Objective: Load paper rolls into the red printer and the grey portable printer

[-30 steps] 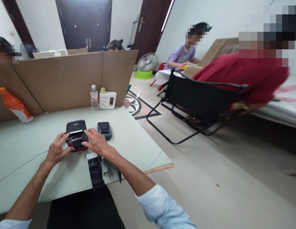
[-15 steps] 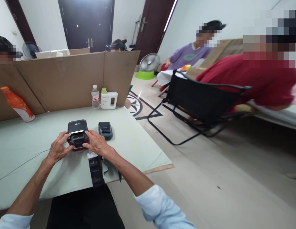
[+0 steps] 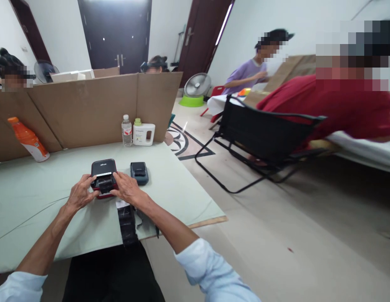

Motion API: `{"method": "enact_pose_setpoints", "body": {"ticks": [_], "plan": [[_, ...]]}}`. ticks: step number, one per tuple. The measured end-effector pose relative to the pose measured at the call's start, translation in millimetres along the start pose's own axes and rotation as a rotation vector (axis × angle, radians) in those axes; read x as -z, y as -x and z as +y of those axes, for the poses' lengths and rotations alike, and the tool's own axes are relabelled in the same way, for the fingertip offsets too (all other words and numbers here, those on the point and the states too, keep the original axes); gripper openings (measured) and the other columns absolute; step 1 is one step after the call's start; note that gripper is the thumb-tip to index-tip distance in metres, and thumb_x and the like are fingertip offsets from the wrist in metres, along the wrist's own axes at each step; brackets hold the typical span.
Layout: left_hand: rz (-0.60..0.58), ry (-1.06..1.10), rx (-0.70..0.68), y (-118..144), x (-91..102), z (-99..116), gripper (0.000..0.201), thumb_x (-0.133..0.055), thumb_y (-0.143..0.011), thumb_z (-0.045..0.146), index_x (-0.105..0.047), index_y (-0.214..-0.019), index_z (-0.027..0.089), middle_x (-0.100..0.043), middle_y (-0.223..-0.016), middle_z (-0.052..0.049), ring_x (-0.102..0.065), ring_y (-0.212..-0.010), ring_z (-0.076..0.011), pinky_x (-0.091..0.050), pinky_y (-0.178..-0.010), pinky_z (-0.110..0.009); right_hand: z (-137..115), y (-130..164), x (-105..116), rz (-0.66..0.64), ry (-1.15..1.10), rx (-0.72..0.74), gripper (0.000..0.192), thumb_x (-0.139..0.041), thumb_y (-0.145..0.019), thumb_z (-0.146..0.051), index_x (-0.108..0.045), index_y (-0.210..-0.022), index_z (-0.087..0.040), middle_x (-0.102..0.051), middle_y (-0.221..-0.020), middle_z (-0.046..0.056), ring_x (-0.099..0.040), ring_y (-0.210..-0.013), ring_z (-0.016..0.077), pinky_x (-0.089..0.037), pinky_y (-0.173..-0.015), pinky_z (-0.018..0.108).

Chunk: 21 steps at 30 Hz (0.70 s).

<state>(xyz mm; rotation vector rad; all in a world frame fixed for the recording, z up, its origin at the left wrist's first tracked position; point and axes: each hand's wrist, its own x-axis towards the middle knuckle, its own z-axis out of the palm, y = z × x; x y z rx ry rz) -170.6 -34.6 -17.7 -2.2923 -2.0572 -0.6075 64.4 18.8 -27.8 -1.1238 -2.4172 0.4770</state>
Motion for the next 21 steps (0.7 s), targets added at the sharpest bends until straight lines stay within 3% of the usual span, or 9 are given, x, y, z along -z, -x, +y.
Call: {"method": "enact_pose_setpoints", "body": {"ticks": [10,15,21], "plan": [[0.028,0.052,-0.04,11,-5.6,-4,0.064,-0.071,-0.088,0.028,-0.049,-0.149,0.025,-0.061,-0.143,-0.012,-0.068,-0.121,-0.03,-0.058,-0.096,-0.041,19,2,-15,-0.012,-0.095,0.033,0.088,-0.071,-0.092,-0.038,-0.027,-0.165,-0.015,-0.044,-0.163,0.024,-0.045,-0.15,0.0365,-0.043,-0.118,0.055],[0.031,0.071,-0.019,11,-6.7,-4,0.069,-0.072,-0.087,0.027,-0.047,-0.151,0.022,-0.058,-0.15,-0.013,-0.064,-0.13,-0.0324,-0.057,-0.103,-0.044,27,3,-20,0.01,-0.093,0.067,0.09,-0.071,-0.093,-0.042,-0.025,-0.166,-0.02,-0.044,-0.163,0.021,-0.045,-0.151,0.0353,-0.042,-0.119,0.055],[0.053,0.071,-0.03,10,-10.5,-11,0.072,-0.074,-0.085,0.028,-0.048,-0.151,0.022,-0.06,-0.148,-0.013,-0.066,-0.128,-0.032,-0.057,-0.104,-0.044,18,4,-16,-0.004,-0.018,0.05,0.083,-0.07,-0.094,-0.039,-0.03,-0.165,-0.02,-0.047,-0.161,0.021,-0.049,-0.148,0.0353,-0.046,-0.116,0.052]]}}
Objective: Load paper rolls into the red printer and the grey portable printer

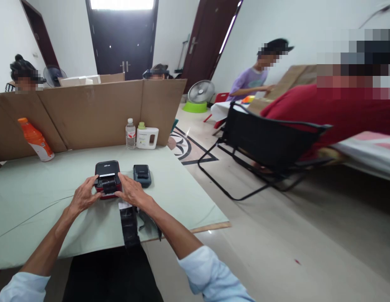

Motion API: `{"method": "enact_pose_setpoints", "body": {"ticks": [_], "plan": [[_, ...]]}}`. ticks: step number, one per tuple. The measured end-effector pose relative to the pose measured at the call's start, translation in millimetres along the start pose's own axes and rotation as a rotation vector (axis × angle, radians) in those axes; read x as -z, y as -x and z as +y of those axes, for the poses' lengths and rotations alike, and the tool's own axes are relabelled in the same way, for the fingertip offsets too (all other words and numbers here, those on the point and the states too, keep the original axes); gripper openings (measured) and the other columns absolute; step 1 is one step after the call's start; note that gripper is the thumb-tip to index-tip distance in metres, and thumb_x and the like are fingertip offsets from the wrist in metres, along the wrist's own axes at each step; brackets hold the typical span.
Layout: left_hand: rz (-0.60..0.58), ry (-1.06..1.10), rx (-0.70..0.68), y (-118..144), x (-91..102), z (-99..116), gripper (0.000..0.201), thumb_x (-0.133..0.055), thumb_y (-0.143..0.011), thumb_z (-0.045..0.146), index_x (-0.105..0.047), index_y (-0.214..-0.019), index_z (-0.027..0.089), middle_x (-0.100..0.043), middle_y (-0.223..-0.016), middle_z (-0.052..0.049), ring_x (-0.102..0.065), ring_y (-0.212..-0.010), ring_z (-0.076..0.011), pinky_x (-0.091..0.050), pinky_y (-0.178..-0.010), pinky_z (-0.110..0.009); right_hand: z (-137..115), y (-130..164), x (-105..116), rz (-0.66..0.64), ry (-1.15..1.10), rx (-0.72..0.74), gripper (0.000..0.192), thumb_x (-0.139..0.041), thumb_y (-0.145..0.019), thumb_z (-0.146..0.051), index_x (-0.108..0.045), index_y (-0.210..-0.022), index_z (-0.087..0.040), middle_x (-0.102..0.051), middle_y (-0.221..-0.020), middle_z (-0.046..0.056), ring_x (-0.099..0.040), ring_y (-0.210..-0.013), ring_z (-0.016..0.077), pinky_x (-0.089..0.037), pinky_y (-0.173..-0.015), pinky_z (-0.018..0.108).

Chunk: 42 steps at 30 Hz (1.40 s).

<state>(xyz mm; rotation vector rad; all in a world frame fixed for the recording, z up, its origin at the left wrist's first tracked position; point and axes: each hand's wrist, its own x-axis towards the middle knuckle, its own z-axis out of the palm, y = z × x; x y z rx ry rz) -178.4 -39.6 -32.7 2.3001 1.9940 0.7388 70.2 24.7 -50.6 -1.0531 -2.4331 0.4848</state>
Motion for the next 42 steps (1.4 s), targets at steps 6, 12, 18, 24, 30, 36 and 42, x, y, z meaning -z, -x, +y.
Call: {"method": "enact_pose_setpoints", "body": {"ticks": [6,12,18,24,30,36,42], "plan": [[-0.037,0.029,0.017,-1,-9.8,0,0.075,-0.073,-0.085,0.031,-0.045,-0.154,0.02,-0.057,-0.152,-0.016,-0.064,-0.131,-0.033,-0.055,-0.108,-0.045,-8,-4,3,-0.023,0.046,-0.041,0.081,-0.074,-0.091,-0.037,-0.038,-0.161,-0.017,-0.051,-0.157,0.024,-0.054,-0.143,0.0386,-0.048,-0.113,0.053],[0.007,0.073,0.022,6,-31.9,5,0.077,-0.066,-0.086,0.023,-0.038,-0.158,0.015,-0.051,-0.156,-0.022,-0.062,-0.134,-0.036,-0.054,-0.109,-0.049,4,3,-12,0.038,-0.058,0.009,0.091,-0.075,-0.089,-0.039,-0.031,-0.164,-0.014,-0.057,-0.152,0.024,-0.058,-0.139,0.0401,-0.051,-0.108,0.054],[0.072,0.11,-0.003,14,-19.7,-12,0.078,-0.064,-0.085,0.021,-0.038,-0.158,0.014,-0.052,-0.156,-0.022,-0.055,-0.141,-0.0359,-0.051,-0.114,-0.051,-12,-5,-11,0.053,-0.172,0.081,0.097,-0.076,-0.087,-0.043,-0.027,-0.166,-0.015,-0.056,-0.153,0.024,-0.059,-0.137,0.0405,-0.05,-0.108,0.054],[0.162,0.048,0.051,42,37.3,-59,0.073,-0.061,-0.085,0.025,-0.043,-0.156,0.016,-0.056,-0.154,-0.018,-0.054,-0.143,-0.0339,-0.047,-0.118,-0.052,-79,-47,-12,-0.101,-0.29,0.146,0.1,-0.075,-0.086,-0.049,-0.026,-0.165,-0.013,-0.043,-0.163,0.025,-0.047,-0.148,0.0405,-0.044,-0.116,0.053],[0.176,-0.035,0.148,76,75.7,-117,0.074,-0.059,-0.084,0.037,-0.046,-0.152,0.014,-0.061,-0.149,-0.019,-0.064,-0.13,-0.0354,-0.053,-0.11,-0.051,-140,-86,-34,-0.237,-0.324,0.232,0.09,-0.077,-0.086,-0.047,-0.032,-0.158,-0.016,-0.059,-0.145,0.021,-0.063,-0.129,0.037,-0.052,-0.105,0.049],[0.139,-0.047,0.216,88,77.5,-147,0.078,-0.056,-0.084,0.047,-0.044,-0.153,0.013,-0.063,-0.143,-0.02,-0.07,-0.117,-0.0347,-0.058,-0.099,-0.047,-152,-106,-64,-0.249,-0.317,0.231,0.076,-0.082,-0.08,-0.051,-0.044,-0.139,-0.022,-0.065,-0.129,0.013,-0.068,-0.112,0.0341,-0.057,-0.091,0.046],[0.154,-0.12,0.258,89,79.8,-129,0.076,-0.056,-0.086,0.048,-0.044,-0.153,0.015,-0.063,-0.142,-0.019,-0.066,-0.123,-0.0365,-0.057,-0.103,-0.05,-133,-92,-44,-0.277,-0.344,0.328,0.077,-0.079,-0.086,-0.043,-0.042,-0.15,-0.021,-0.056,-0.151,0.017,-0.055,-0.139,0.0365,-0.049,-0.11,0.05]]}}
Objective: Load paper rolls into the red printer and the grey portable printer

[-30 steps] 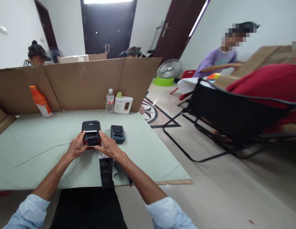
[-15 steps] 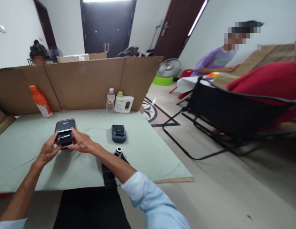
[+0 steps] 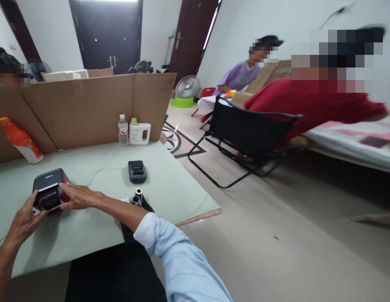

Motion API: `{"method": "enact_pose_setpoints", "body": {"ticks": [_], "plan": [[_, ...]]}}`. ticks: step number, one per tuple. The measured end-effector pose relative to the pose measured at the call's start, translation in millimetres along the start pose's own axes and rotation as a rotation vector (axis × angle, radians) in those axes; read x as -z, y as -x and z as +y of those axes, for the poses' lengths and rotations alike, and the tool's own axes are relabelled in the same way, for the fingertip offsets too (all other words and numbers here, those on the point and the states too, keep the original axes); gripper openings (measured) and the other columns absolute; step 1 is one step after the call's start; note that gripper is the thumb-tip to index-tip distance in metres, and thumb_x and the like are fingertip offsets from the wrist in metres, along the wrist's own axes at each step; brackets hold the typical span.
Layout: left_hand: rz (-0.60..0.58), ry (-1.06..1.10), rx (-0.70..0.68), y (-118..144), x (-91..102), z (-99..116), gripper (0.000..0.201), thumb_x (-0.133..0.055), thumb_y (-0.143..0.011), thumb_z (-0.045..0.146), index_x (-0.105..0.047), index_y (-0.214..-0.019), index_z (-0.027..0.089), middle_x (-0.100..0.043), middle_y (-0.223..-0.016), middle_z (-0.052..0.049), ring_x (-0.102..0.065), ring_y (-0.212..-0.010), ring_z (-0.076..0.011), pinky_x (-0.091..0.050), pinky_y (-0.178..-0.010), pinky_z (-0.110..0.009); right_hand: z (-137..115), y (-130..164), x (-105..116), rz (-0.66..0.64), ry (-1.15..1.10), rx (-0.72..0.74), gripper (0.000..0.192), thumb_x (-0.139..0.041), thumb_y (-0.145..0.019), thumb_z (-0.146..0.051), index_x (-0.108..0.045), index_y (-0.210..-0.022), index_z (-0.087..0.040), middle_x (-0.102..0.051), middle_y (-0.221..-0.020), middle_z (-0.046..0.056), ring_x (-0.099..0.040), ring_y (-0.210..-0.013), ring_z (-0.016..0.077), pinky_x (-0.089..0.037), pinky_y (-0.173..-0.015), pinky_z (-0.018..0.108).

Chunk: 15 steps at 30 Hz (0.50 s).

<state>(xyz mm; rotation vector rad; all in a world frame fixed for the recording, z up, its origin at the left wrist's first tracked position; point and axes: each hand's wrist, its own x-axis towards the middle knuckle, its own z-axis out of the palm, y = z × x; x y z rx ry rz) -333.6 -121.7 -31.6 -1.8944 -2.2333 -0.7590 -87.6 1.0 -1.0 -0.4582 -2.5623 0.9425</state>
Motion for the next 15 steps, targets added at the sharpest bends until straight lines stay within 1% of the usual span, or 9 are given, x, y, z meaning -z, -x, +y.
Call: {"method": "enact_pose_setpoints", "body": {"ticks": [2,4,5,7,9,11,12,13,15], "plan": [[0.043,-0.05,-0.018,5,9.4,13,0.077,-0.056,-0.086,0.05,-0.044,-0.153,0.014,-0.058,-0.147,-0.021,-0.058,-0.134,-0.0412,-0.052,-0.109,-0.056,4,23,21,0.052,-0.011,0.043,0.074,-0.074,-0.091,-0.043,-0.041,-0.155,-0.023,-0.051,-0.157,0.016,-0.05,-0.144,0.0337,-0.045,-0.115,0.049],[0.123,-0.107,-0.058,10,22.4,33,0.073,-0.055,-0.089,0.047,-0.045,-0.153,0.013,-0.052,-0.152,-0.024,-0.048,-0.143,-0.0457,-0.046,-0.113,-0.064,13,52,48,0.188,-0.02,0.039,0.07,-0.07,-0.094,-0.041,-0.044,-0.156,-0.022,-0.049,-0.159,0.017,-0.053,-0.141,0.0312,-0.044,-0.116,0.049],[0.168,-0.127,-0.09,12,28.9,46,0.069,-0.053,-0.091,0.045,-0.046,-0.152,0.013,-0.049,-0.154,-0.025,-0.046,-0.144,-0.0467,-0.045,-0.114,-0.065,19,67,63,0.277,-0.024,0.026,0.066,-0.068,-0.095,-0.04,-0.046,-0.155,-0.021,-0.05,-0.158,0.017,-0.057,-0.136,0.0293,-0.047,-0.113,0.047],[0.276,-0.135,-0.149,14,37.8,78,0.059,-0.052,-0.094,0.035,-0.051,-0.149,0.014,-0.048,-0.155,-0.023,-0.046,-0.145,-0.0447,-0.043,-0.116,-0.064,38,98,92,0.454,-0.017,-0.026,0.058,-0.064,-0.096,-0.037,-0.053,-0.15,-0.019,-0.057,-0.151,0.016,-0.065,-0.122,0.0257,-0.054,-0.102,0.043],[0.354,-0.106,-0.244,12,36.3,112,0.051,-0.054,-0.095,0.029,-0.056,-0.144,0.016,-0.054,-0.15,-0.021,-0.051,-0.14,-0.0416,-0.043,-0.118,-0.062,63,128,114,0.634,0.014,-0.123,0.049,-0.061,-0.097,-0.037,-0.06,-0.142,-0.018,-0.065,-0.139,0.014,-0.068,-0.11,0.0234,-0.058,-0.093,0.04],[0.32,-0.034,-0.328,4,21.1,143,0.045,-0.055,-0.095,0.024,-0.06,-0.14,0.02,-0.06,-0.144,-0.017,-0.056,-0.135,-0.0379,-0.044,-0.118,-0.06,92,156,125,0.797,0.041,-0.254,0.044,-0.058,-0.097,-0.038,-0.066,-0.135,-0.017,-0.067,-0.133,0.014,-0.068,-0.102,0.0221,-0.059,-0.089,0.038],[0.264,0.016,-0.372,-2,8.5,157,0.044,-0.055,-0.095,0.023,-0.061,-0.138,0.021,-0.063,-0.141,-0.015,-0.059,-0.132,-0.036,-0.045,-0.117,-0.059,106,170,127,0.84,0.048,-0.323,0.043,-0.057,-0.098,-0.039,-0.067,-0.133,-0.017,-0.067,-0.132,0.014,-0.069,-0.101,0.0222,-0.059,-0.09,0.039],[0.19,0.067,-0.405,-10,-6.9,169,0.043,-0.054,-0.094,0.022,-0.062,-0.137,0.022,-0.064,-0.138,-0.014,-0.06,-0.129,-0.0347,-0.047,-0.116,-0.058,120,182,126,0.87,0.05,-0.391,0.043,-0.058,-0.097,-0.041,-0.068,-0.131,-0.017,-0.069,-0.13,0.015,-0.069,-0.1,0.0227,-0.058,-0.092,0.04],[0.039,0.153,-0.442,-29,-42.9,189,0.042,-0.056,-0.093,0.024,-0.064,-0.135,0.022,-0.067,-0.136,-0.013,-0.062,-0.127,-0.0331,-0.051,-0.113,-0.056,144,201,118,0.873,0.048,-0.512,0.045,-0.059,-0.096,-0.044,-0.068,-0.13,-0.016,-0.07,-0.129,0.016,-0.07,-0.098,0.0239,-0.057,-0.096,0.043]]}}
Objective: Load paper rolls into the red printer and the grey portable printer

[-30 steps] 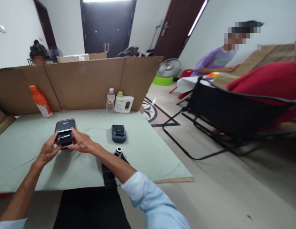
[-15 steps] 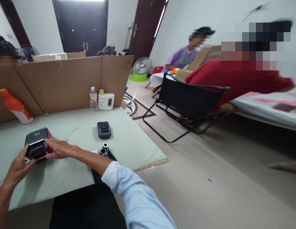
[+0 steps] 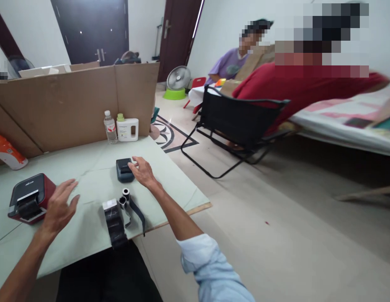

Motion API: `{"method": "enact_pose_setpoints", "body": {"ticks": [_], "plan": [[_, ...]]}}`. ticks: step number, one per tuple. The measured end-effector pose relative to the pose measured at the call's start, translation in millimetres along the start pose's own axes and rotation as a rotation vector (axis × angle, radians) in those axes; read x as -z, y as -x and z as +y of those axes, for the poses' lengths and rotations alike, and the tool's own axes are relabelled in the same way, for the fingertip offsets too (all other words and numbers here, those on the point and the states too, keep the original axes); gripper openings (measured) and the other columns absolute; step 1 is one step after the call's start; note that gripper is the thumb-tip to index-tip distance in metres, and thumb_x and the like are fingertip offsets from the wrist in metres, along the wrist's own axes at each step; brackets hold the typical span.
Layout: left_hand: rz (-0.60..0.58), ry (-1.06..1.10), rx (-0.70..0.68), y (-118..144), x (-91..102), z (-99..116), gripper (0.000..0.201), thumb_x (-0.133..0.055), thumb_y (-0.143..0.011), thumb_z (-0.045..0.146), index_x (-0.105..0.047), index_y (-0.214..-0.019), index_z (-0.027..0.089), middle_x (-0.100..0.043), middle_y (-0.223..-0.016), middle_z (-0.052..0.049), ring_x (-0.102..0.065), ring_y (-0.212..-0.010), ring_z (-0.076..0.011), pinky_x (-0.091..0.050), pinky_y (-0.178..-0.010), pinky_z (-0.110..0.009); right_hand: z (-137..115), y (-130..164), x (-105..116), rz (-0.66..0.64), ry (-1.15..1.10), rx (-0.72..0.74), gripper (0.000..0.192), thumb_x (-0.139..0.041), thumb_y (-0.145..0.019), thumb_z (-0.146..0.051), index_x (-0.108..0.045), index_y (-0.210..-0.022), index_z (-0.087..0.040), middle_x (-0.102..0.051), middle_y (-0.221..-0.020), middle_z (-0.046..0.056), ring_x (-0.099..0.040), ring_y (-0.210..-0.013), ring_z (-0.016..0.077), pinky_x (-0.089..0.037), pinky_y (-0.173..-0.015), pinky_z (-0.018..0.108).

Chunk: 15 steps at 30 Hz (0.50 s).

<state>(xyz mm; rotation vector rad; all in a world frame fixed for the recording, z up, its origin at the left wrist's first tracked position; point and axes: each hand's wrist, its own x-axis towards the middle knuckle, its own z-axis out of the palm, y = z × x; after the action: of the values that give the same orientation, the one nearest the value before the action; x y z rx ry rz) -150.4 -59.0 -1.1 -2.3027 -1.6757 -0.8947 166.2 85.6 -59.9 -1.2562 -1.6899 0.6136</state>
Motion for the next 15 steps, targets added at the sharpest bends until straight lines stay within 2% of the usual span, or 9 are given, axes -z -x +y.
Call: {"method": "enact_pose_setpoints", "body": {"ticks": [3,5,7,10,13,15], "plan": [[-0.166,0.116,0.032,-40,-58.6,3,0.046,-0.062,-0.088,0.025,-0.064,-0.134,0.021,-0.067,-0.139,-0.013,-0.061,-0.131,-0.033,-0.052,-0.113,-0.052,30,9,-4,-0.053,0.047,-0.129,0.051,-0.058,-0.095,-0.048,-0.066,-0.134,-0.015,-0.069,-0.132,0.019,-0.07,-0.103,0.0263,-0.054,-0.1,0.044],[-0.309,0.176,0.087,-66,-91.0,8,0.054,-0.071,-0.082,0.027,-0.063,-0.134,0.017,-0.068,-0.136,-0.016,-0.065,-0.125,-0.0342,-0.054,-0.108,-0.05,37,11,-7,-0.102,0.057,-0.166,0.052,-0.055,-0.097,-0.051,-0.066,-0.131,-0.014,-0.07,-0.13,0.019,-0.069,-0.109,0.0279,-0.052,-0.102,0.043],[-0.413,0.245,0.117,-88,-116.0,16,0.063,-0.079,-0.075,0.031,-0.062,-0.134,0.017,-0.07,-0.132,-0.015,-0.069,-0.116,-0.0342,-0.056,-0.103,-0.048,37,9,-8,-0.147,0.054,-0.151,0.05,-0.051,-0.098,-0.054,-0.069,-0.12,-0.013,-0.073,-0.119,0.017,-0.068,-0.109,0.0282,-0.052,-0.099,0.04],[-0.492,0.384,0.156,-109,-140.4,31,0.066,-0.082,-0.069,0.03,-0.062,-0.131,0.017,-0.074,-0.118,-0.011,-0.072,-0.1,-0.0304,-0.058,-0.092,-0.043,30,4,-9,-0.208,0.025,-0.092,0.052,-0.043,-0.1,-0.057,-0.072,-0.102,-0.014,-0.075,-0.096,0.011,-0.067,-0.092,0.0252,-0.052,-0.087,0.035],[-0.457,0.451,0.19,-114,-151.2,40,0.06,-0.08,-0.068,0.028,-0.063,-0.125,0.017,-0.074,-0.104,-0.006,-0.07,-0.089,-0.0259,-0.058,-0.084,-0.039,24,0,-11,-0.194,0.008,-0.092,0.046,-0.046,-0.098,-0.054,-0.071,-0.094,-0.016,-0.073,-0.088,0.008,-0.064,-0.084,0.0228,-0.05,-0.079,0.031],[-0.411,0.446,0.184,-112,-150.9,40,0.057,-0.078,-0.068,0.027,-0.064,-0.122,0.017,-0.073,-0.099,-0.004,-0.068,-0.085,-0.0241,-0.057,-0.083,-0.039,19,0,-14,-0.176,-0.003,-0.115,0.041,-0.05,-0.096,-0.052,-0.071,-0.092,-0.017,-0.072,-0.086,0.007,-0.063,-0.083,0.0224,-0.049,-0.078,0.03]]}}
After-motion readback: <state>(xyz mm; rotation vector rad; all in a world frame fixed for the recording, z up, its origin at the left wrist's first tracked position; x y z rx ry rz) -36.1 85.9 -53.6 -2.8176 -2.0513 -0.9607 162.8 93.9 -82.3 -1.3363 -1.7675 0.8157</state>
